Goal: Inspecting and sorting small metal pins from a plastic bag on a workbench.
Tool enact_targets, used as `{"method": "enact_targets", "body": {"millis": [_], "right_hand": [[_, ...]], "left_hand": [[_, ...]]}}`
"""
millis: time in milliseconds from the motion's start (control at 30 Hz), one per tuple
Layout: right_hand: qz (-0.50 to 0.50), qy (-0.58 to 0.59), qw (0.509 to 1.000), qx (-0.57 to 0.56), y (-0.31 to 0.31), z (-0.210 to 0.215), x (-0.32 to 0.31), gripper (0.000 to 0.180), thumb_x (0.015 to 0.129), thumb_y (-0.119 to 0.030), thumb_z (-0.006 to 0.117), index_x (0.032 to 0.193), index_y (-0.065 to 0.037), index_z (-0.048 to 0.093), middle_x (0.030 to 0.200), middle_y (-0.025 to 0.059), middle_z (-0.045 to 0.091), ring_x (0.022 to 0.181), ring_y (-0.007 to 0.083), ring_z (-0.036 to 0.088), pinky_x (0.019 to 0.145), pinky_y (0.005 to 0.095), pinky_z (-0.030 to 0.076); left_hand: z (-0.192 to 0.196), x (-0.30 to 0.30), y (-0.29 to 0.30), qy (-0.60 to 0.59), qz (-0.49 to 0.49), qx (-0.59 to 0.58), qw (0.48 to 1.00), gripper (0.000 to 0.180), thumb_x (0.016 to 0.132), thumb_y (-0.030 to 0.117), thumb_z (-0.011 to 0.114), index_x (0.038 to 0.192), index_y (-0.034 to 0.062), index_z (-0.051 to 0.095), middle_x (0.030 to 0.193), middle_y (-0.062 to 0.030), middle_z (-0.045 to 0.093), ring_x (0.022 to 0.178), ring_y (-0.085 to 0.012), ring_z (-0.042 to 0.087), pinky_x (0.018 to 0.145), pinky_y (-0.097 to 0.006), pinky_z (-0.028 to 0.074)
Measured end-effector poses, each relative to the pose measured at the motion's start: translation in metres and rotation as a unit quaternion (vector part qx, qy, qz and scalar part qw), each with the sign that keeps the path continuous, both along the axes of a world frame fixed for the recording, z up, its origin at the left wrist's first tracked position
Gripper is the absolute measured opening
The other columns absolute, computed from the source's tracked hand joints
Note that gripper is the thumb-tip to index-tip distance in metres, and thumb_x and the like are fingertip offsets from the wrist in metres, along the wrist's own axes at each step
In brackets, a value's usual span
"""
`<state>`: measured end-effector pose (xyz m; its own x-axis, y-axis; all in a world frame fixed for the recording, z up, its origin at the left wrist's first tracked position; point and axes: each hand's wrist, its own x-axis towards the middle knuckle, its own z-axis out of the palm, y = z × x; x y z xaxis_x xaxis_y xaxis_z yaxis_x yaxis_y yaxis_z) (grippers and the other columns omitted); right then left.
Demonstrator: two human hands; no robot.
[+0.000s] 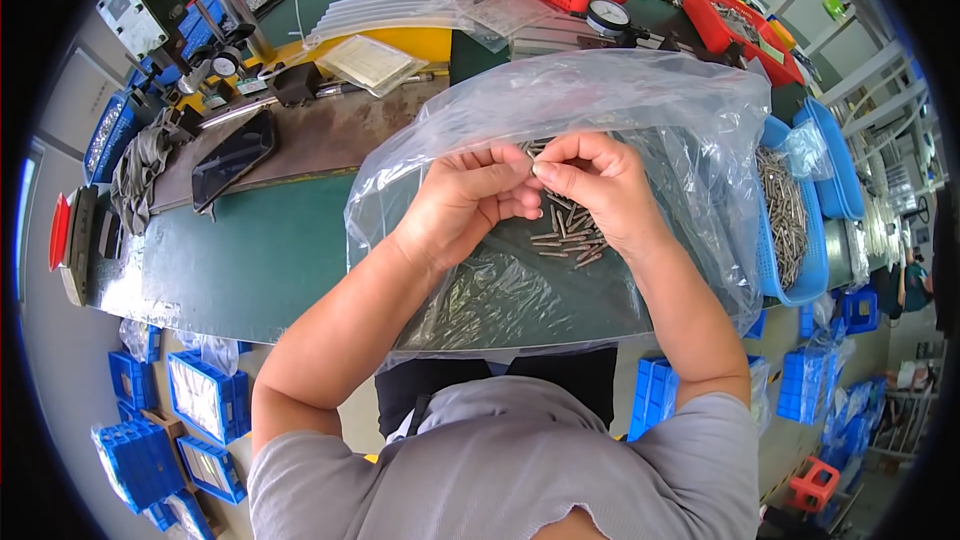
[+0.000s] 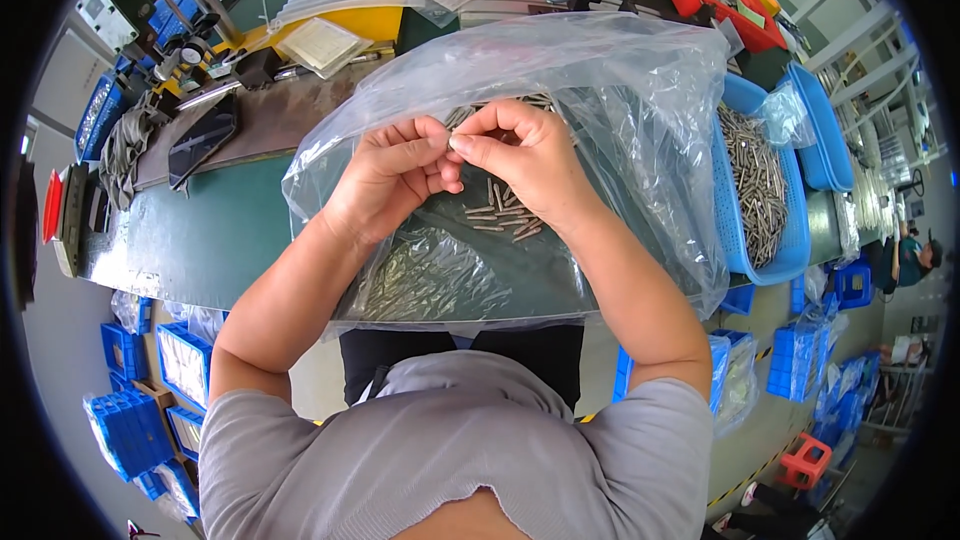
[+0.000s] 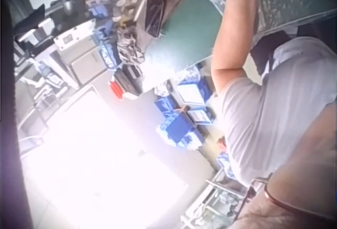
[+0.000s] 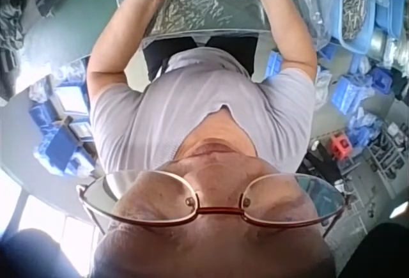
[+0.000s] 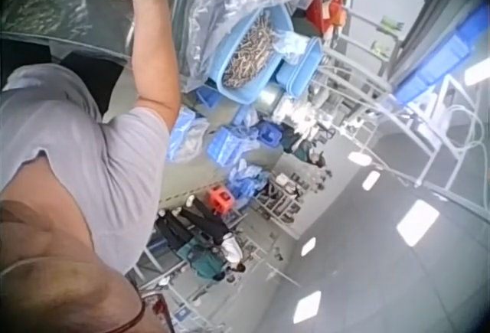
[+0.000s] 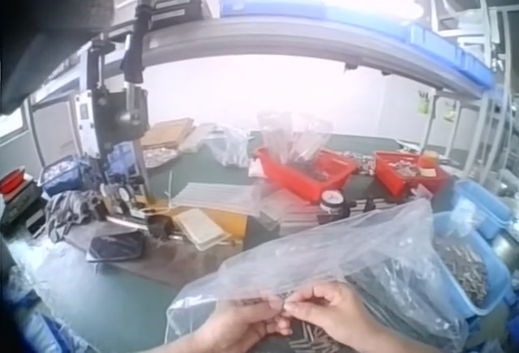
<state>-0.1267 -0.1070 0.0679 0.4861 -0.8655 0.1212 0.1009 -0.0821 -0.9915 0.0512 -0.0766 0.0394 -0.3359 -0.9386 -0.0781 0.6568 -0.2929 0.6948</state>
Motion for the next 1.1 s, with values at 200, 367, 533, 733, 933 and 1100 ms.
{"method": "enact_targets", "body": {"millis": [200,367,533,733,933,1100], "right_hand": [[-0.043,-0.119,0.989,0.079,-0.02,-0.003,-0.01,0.015,0.085,-0.011,0.056,0.094,0.001,0.06,0.086,0.006,0.061,0.077,0.0122,0.056,0.069,0.0257,0.046],[0.116,-0.209,0.953,0.185,-0.036,-0.024,-0.019,0.02,0.086,-0.011,0.052,0.101,0.002,0.056,0.087,0.0061,0.058,0.075,0.0142,0.054,0.065,0.0273,0.044],[-0.039,0.3,0.9,-0.313,-0.003,-0.021,0.013,0.012,0.075,-0.012,0.068,0.087,-0.01,0.067,0.077,0.0037,0.057,0.068,0.0183,0.06,0.062,0.03,0.047],[-0.022,0.348,0.846,-0.403,-0.001,-0.022,0.016,0.013,0.074,-0.011,0.067,0.087,-0.012,0.065,0.086,0.0051,0.058,0.076,0.0268,0.061,0.064,0.0368,0.049],[-0.041,0.251,0.927,-0.274,-0.01,-0.009,-0.002,0.011,0.082,-0.011,0.061,0.087,-0.001,0.059,0.08,0.0123,0.06,0.072,0.0263,0.06,0.067,0.0328,0.046],[-0.051,0.151,0.974,-0.163,-0.016,-0.003,-0.008,0.013,0.087,-0.011,0.06,0.09,0.001,0.059,0.079,0.0065,0.061,0.073,0.0118,0.055,0.068,0.0264,0.045]], "left_hand": [[0.008,0.002,-0.001,-0.053,0.105,0.022,0.993,0.015,0.086,0.012,0.055,0.089,-0.0014,0.059,0.081,-0.0094,0.062,0.067,-0.0163,0.057,0.067,-0.031,0.049],[0.003,0.006,-0.008,0.035,0.104,-0.001,0.994,0.011,0.087,0.01,0.052,0.092,0.0008,0.058,0.08,-0.0095,0.063,0.068,-0.0166,0.059,0.066,-0.031,0.051],[0.001,0.01,-0.007,0.041,0.107,-0.027,0.993,0.013,0.089,0.012,0.05,0.093,0.0024,0.057,0.082,-0.0088,0.062,0.069,-0.0162,0.058,0.066,-0.031,0.05],[0.003,0.01,-0.006,0.026,0.108,-0.016,0.994,0.011,0.088,0.012,0.051,0.092,0.0028,0.056,0.081,-0.0084,0.062,0.067,-0.0158,0.057,0.065,-0.031,0.05],[0.012,0.006,-0.004,-0.015,0.085,-0.015,0.996,0.009,0.085,0.008,0.053,0.087,0.0005,0.056,0.08,-0.0092,0.059,0.065,-0.0158,0.054,0.065,-0.032,0.047],[0.012,0.003,-0.002,-0.031,0.064,0.008,0.997,0.007,0.084,0.007,0.056,0.087,0.0007,0.058,0.077,-0.0096,0.061,0.063,-0.0172,0.057,0.062,-0.03,0.049]]}}
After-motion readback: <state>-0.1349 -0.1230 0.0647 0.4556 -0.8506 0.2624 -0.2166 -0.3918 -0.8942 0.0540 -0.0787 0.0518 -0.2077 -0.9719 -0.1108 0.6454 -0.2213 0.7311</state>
